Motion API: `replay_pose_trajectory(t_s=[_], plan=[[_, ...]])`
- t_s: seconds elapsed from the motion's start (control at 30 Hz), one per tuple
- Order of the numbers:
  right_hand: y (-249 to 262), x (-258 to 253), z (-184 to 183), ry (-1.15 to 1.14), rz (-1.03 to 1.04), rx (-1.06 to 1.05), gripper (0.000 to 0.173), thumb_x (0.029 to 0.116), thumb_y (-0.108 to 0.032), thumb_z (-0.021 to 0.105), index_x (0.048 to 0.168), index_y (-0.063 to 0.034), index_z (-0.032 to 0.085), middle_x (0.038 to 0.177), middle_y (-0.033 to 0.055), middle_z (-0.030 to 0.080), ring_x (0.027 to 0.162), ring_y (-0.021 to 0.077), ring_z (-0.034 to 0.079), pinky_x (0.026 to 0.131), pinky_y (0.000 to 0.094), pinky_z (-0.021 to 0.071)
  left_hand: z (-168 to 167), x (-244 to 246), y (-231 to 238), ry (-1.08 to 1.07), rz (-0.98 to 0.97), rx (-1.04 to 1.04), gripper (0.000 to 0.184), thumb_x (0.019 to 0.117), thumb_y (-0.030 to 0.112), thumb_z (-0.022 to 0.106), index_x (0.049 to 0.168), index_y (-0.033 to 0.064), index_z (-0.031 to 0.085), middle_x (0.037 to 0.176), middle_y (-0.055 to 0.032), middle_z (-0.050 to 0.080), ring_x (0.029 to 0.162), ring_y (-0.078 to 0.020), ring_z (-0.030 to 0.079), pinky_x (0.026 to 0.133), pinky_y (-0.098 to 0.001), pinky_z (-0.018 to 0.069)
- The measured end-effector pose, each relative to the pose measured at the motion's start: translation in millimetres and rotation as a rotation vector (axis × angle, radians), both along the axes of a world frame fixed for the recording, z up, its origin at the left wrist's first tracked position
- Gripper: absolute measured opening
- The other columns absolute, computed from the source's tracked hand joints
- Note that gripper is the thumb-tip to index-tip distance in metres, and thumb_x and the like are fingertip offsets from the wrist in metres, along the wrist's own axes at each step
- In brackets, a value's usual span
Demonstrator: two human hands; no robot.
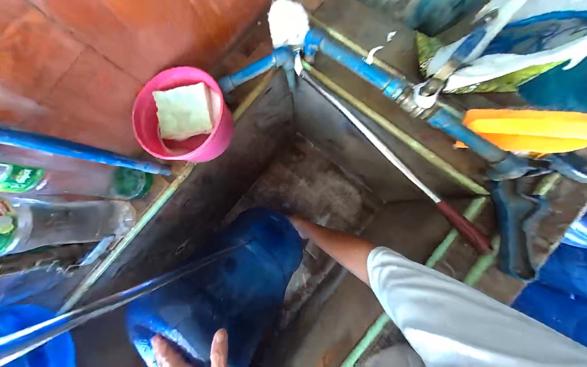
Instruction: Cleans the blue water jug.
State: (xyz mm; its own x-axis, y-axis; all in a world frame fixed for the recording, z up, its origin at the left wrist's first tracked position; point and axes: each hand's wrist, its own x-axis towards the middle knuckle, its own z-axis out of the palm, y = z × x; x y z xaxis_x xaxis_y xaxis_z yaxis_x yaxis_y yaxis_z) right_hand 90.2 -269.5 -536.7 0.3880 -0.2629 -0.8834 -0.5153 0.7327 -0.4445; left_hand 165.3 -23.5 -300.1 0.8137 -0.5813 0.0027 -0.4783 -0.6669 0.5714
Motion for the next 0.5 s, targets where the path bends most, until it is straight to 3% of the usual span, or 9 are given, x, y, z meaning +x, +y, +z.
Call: replay_pose_trajectory(t_s=[0.07,0.1,0.17,0.23,0.3,0.37,0.43,0.5], plan=[[-27.6,-5.6,43.2,0.005,0.249,-0.11,0.049,0.1135,-0.029,0.035,0.148,0.0035,0.047,0.152,0.0269,0.047,0.139,0.0375,0.048,0.114,0.0544,0.0382,7.3,-5.0,-16.7,-0.075,-0.047,0.064,0.106,0.0894,0.047,0.065,0.153,-0.0211,0.014,0.158,-0.0458,0.014,0.15,-0.0556,0.018,0.124,-0.0548,0.0164],[-42.1,-11.1,71.7,-0.01,0.386,-0.198,0.047,0.1136,-0.027,0.034,0.148,0.0028,0.047,0.148,0.0282,0.049,0.133,0.0389,0.052,0.109,0.0544,0.0417,12.0,-9.2,-26.3,-0.097,-0.066,0.086,0.107,0.088,0.048,0.065,0.153,-0.0205,0.017,0.158,-0.0452,0.016,0.149,-0.0586,0.02,0.121,-0.0619,0.0178],[-71.7,-27.5,132.8,-0.06,0.643,-0.462,0.041,0.112,-0.021,0.039,0.143,0.0037,0.052,0.138,0.0285,0.056,0.123,0.0378,0.058,0.104,0.0527,0.0437,17.4,-15.8,-42.0,-0.133,-0.097,0.098,0.107,0.0869,0.053,0.065,0.154,-0.0178,0.022,0.159,-0.0428,0.02,0.147,-0.0599,0.022,0.117,-0.0707,0.0184],[-98.1,-62.0,197.8,-0.02,0.8,-0.778,0.034,0.1087,-0.014,0.047,0.136,0.0012,0.061,0.134,0.0271,0.062,0.128,0.0422,0.058,0.107,0.0604,0.0426,14.8,-20.0,-54.2,-0.19,-0.12,0.075,0.109,0.0849,0.06,0.063,0.154,-0.0153,0.027,0.158,-0.041,0.025,0.146,-0.0603,0.026,0.115,-0.0733,0.0199],[-117.4,-117.1,253.2,0.156,0.842,-1.092,0.027,0.1015,-0.01,0.056,0.124,-0.0039,0.068,0.121,0.0254,0.068,0.117,0.0464,0.063,0.095,0.068,0.0479,13.2,-22.0,-64.2,-0.224,-0.136,0.058,0.11,0.083,0.064,0.063,0.154,-0.0132,0.03,0.159,-0.0389,0.027,0.146,-0.0598,0.028,0.114,-0.0738,0.0209],[-133.3,-181.3,296.4,0.399,0.817,-1.247,0.025,0.0972,-0.006,0.061,0.121,-0.0032,0.07,0.119,0.0286,0.067,0.113,0.0505,0.063,0.088,0.071,0.048,15.3,-24.8,-73.1,-0.23,-0.153,0.061,0.11,0.0826,0.065,0.065,0.154,-0.012,0.031,0.159,-0.0383,0.027,0.145,-0.0604,0.028,0.115,-0.0735,0.0207],[-146.4,-242.6,316.6,0.627,0.814,-1.249,0.031,0.0948,-0.009,0.068,0.126,-0.0029,0.068,0.124,0.0311,0.064,0.115,0.0541,0.061,0.09,0.0739,0.0456,18.9,-28.7,-80.3,-0.224,-0.167,0.058,0.107,0.0837,0.061,0.069,0.154,-0.0109,0.033,0.159,-0.0386,0.027,0.145,-0.0612,0.027,0.114,-0.0743,0.0208],[-157.1,-296.9,307.7,0.721,0.819,-1.213,0.044,0.0921,-0.014,0.075,0.133,-0.0031,0.063,0.131,0.033,0.06,0.122,0.0564,0.055,0.097,0.0757,0.042,25.7,-34.4,-86.2,-0.185,-0.163,0.083,0.104,0.0856,0.057,0.072,0.155,-0.0085,0.033,0.16,-0.0379,0.026,0.146,-0.0606,0.025,0.115,-0.0744,0.0204]])
